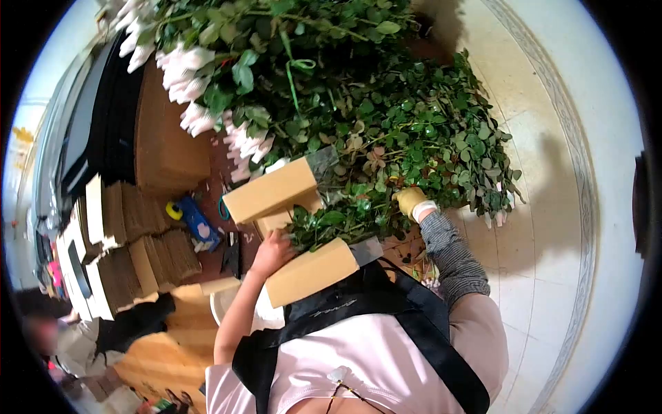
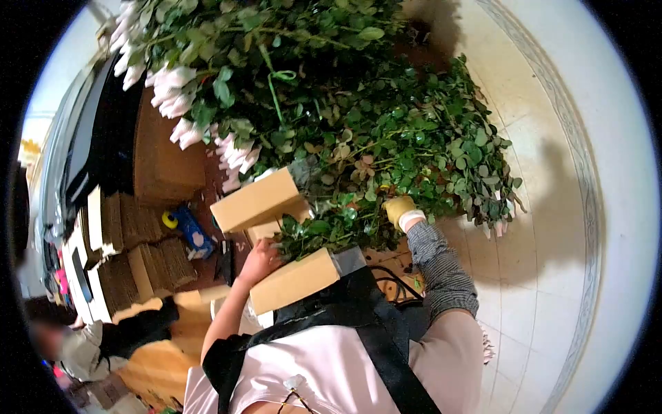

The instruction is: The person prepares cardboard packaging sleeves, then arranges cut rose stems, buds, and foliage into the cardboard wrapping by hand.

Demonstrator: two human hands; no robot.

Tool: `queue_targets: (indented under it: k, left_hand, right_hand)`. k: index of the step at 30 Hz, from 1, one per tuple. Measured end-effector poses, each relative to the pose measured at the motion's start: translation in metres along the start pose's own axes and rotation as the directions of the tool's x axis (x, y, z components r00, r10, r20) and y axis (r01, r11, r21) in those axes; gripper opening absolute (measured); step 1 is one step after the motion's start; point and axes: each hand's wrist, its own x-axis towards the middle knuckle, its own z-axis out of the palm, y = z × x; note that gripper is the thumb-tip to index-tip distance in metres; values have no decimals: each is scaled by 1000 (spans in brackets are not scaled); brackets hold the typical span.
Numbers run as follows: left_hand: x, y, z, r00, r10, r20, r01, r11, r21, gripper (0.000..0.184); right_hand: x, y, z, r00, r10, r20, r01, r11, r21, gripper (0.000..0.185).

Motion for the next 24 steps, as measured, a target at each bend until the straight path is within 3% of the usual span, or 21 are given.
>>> queue_targets:
  k: [1, 3, 5, 6, 7, 8, 9, 10, 11, 13, 15, 17, 19, 20, 21, 23, 24]
  left_hand:
    - [-3, 8, -10, 999, -45, 23, 46, 997, -64, 34]
    - [-3, 11, -10, 988, -152, -15, 147, 974, -170, 50]
    - [-4, 7, -2, 979, -182, -94, 155, 957, -245, 54]
    - [-4, 13, -9, 964, -263, -30, 235, 904, -357, 58]
    - [-3, 18, -13, 951, -310, -5, 278, 860, -428, 57]
    - [-5, 11, -5, 959, -283, -3, 261, 888, -377, 57]
    - [-7, 3, 1, 967, -256, 0, 243, 914, -325, 56]
    - [-6, 7, -6, 964, -263, 34, 257, 895, -364, 55]
    - [-7, 4, -4, 972, -233, 15, 222, 905, -364, 53]
    - [-7, 6, -9, 966, -256, 47, 249, 854, -458, 49]
    - [-10, -9, 4, 976, -217, 11, 205, 901, -382, 45]
    - [-2, 7, -9, 936, -344, 77, 340, 824, -452, 41]
    - [-6, -9, 18, 956, -291, -42, 244, 865, -438, 40]
    - [-4, -5, 16, 950, -307, -54, 258, 872, -416, 40]
    - [-5, 1, 10, 945, -323, -58, 276, 878, -390, 41]
    - [-3, -2, 11, 941, -333, -64, 286, 881, -377, 41]
    - [-4, -2, 11, 938, -341, -62, 286, 862, -419, 42]
  right_hand:
    - [8, 10, -2, 999, -32, 19, 32, 999, 25, 62]
    - [-45, 0, -91, 997, 67, 32, -70, 993, 96, 61]
    - [-44, 13, -119, 941, -55, -335, 178, 919, 352, 54]
    - [-40, 12, -137, 825, -106, -555, 373, 840, 393, 49]
    - [-32, 7, -161, 772, -98, -628, 459, 769, 445, 46]
    - [-4, 7, -174, 649, -73, -758, 576, 698, 425, 46]
    - [14, 5, -197, 512, -13, -859, 580, 743, 335, 46]
    - [37, 9, -218, 426, 77, -902, 534, 783, 319, 42]
    - [61, 16, -243, 465, 157, -871, 375, 856, 355, 39]
    - [141, 41, -256, 290, 151, -945, 86, 979, 183, 42]
    - [200, 51, -234, 78, 108, -991, 18, 994, 109, 40]
    - [188, 48, -247, 107, 112, -988, 3, 994, 113, 41]
    - [140, 50, -280, 630, 45, -776, -54, 998, 13, 38]
    - [143, 55, -277, 590, -17, -807, -31, 999, -43, 30]
    - [146, 61, -276, 668, -24, -744, -31, 998, -60, 19]
    - [146, 62, -267, 387, -42, -921, 50, 998, -24, 17]
    - [125, 57, -268, 388, -93, -917, 29, 996, -89, 17]
